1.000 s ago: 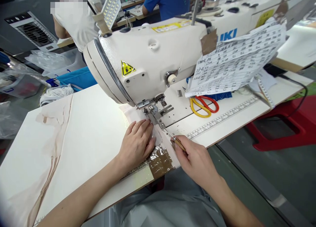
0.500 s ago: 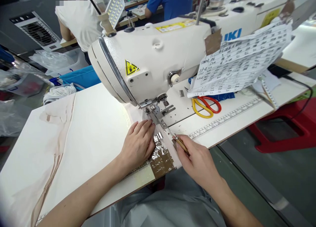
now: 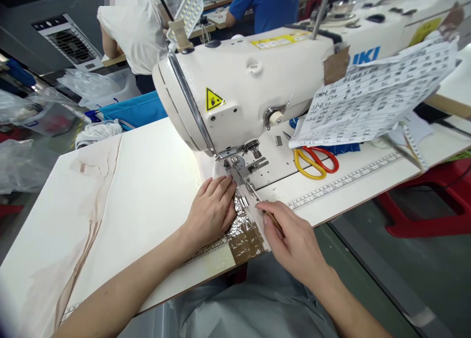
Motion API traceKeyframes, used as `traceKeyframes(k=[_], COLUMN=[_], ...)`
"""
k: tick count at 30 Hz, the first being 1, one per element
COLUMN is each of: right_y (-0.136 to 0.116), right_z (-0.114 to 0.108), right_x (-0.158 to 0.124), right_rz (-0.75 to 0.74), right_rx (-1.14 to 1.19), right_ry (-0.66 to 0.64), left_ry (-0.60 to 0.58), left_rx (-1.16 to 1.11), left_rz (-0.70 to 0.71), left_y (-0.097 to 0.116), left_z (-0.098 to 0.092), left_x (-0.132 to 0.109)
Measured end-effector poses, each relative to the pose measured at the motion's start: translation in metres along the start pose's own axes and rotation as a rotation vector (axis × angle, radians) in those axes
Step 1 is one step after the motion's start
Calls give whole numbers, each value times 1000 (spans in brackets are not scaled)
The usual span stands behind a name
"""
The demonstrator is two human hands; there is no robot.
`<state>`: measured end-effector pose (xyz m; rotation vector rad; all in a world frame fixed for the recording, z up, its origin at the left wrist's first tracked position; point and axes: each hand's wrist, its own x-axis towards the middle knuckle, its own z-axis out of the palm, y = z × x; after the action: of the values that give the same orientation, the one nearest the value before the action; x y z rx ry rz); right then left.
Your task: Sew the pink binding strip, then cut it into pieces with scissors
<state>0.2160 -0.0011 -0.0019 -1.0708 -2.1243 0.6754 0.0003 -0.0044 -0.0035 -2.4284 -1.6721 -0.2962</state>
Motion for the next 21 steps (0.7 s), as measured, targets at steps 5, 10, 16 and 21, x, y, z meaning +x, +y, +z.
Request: traceKeyframes(k=[5,10,16,21], right_y=[-3,-6,-8,-9], right_z=[15,29,39,41], right_x=[13,27,38,42], right_rz=[-267,-366,-379,-383], right_rx=[57,-184,-381,-432], right_ry=[-25,20,68,90], left_ry=[-12,8,37,53], left_rx=[-27,-47,-70,-74], left_rz=[-16,-65,-34,-29], left_y=[-5,-9,-14,-15], left_z=[2,2,4,5], left_x=[4,9,9,8])
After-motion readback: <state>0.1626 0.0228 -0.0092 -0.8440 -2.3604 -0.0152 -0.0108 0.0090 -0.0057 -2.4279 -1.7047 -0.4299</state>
